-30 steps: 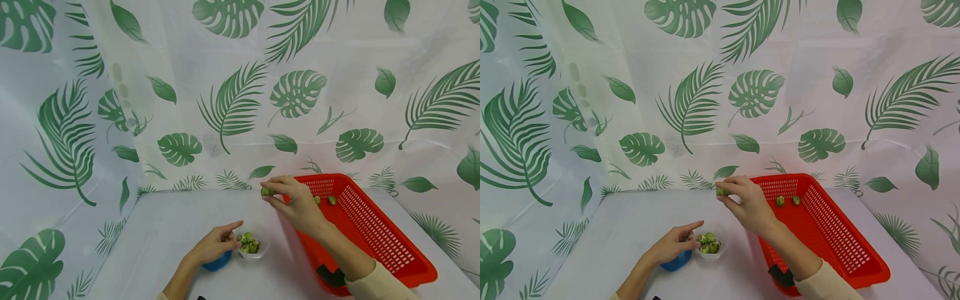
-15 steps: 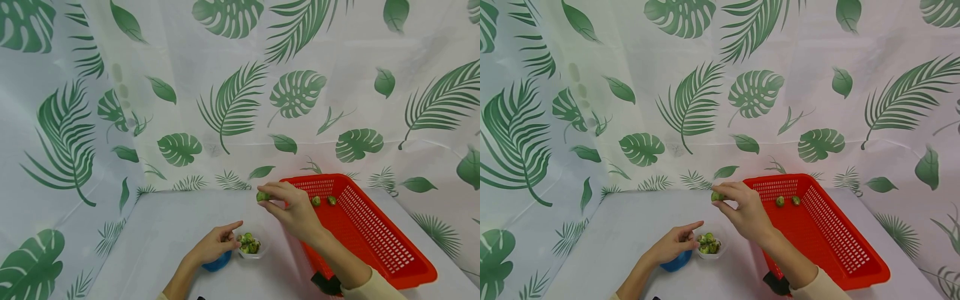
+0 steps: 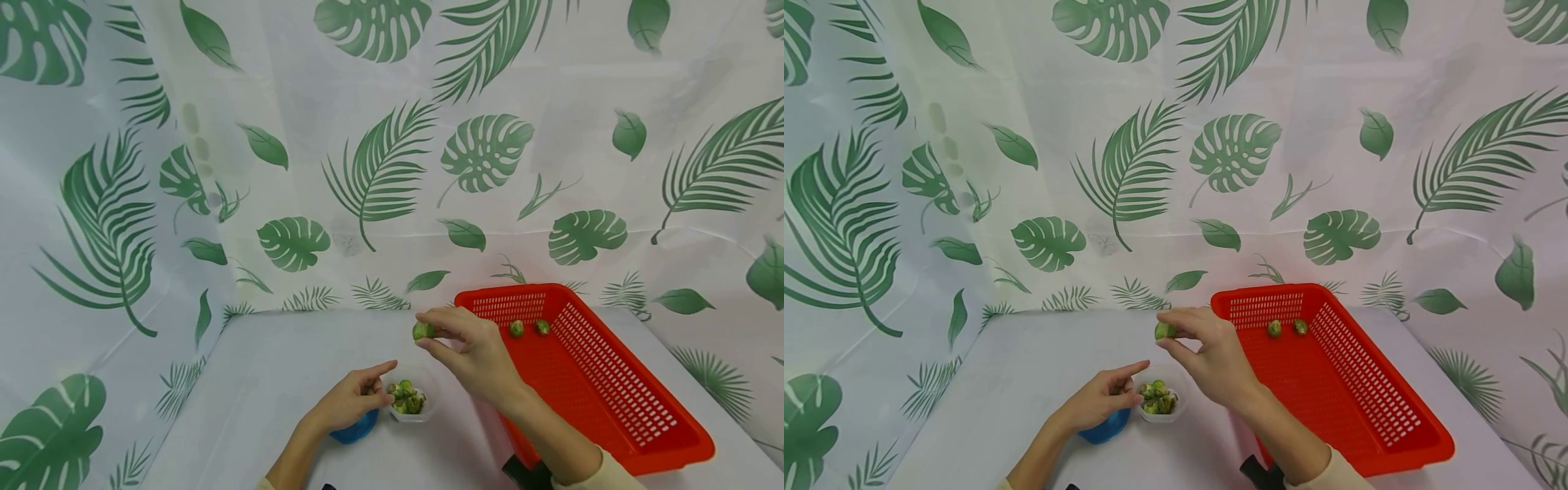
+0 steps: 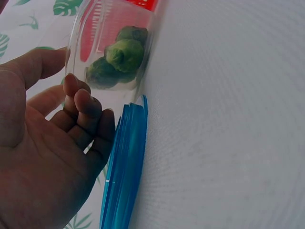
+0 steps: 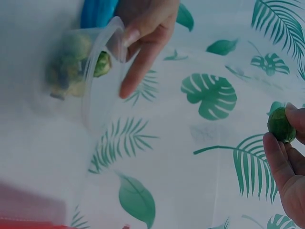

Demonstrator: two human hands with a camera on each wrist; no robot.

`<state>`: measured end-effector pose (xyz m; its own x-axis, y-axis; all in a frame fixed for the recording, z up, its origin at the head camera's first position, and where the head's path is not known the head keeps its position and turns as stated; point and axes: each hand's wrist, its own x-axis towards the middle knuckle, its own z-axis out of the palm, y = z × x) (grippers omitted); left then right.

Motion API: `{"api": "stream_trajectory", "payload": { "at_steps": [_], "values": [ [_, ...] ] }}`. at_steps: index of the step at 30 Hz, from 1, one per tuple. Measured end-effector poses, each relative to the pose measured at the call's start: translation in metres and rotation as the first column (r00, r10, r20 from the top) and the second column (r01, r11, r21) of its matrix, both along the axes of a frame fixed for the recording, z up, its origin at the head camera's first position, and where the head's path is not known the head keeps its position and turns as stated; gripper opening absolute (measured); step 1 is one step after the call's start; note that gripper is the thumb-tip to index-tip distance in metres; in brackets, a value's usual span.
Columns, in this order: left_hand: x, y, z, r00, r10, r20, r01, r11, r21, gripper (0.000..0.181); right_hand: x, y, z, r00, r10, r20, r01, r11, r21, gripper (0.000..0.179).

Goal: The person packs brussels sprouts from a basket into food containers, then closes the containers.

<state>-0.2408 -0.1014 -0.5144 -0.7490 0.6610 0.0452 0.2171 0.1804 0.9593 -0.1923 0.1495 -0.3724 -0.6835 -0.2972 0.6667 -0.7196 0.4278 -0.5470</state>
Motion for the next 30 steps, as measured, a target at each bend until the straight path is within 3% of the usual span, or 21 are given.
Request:
{"api": "stream_trajectory", "payload": {
  "at_steps": [12,23,30],
  "values": [
    [0.002,0.0,0.001,1.0,0.0,-0.01,0.0,1.0,-0.002,0.063,0.004,-0.004,-0.006,0.999,0.034,0.005,-0.034,0.998,-0.054,0.04],
    [0.001,-0.001,0.002,1.0,0.006,-0.027,-0.007,1.0,-0.015,0.062,0.012,-0.008,-0.012,1.0,-0.011,-0.012,0.01,0.999,-0.045,0.04],
    [0.001,0.0,0.002,1.0,0.013,-0.029,-0.013,1.0,-0.017,0.061,0.02,-0.014,-0.02,0.999,-0.027,0.032,0.029,0.998,-0.054,0.04]
  ]
}}
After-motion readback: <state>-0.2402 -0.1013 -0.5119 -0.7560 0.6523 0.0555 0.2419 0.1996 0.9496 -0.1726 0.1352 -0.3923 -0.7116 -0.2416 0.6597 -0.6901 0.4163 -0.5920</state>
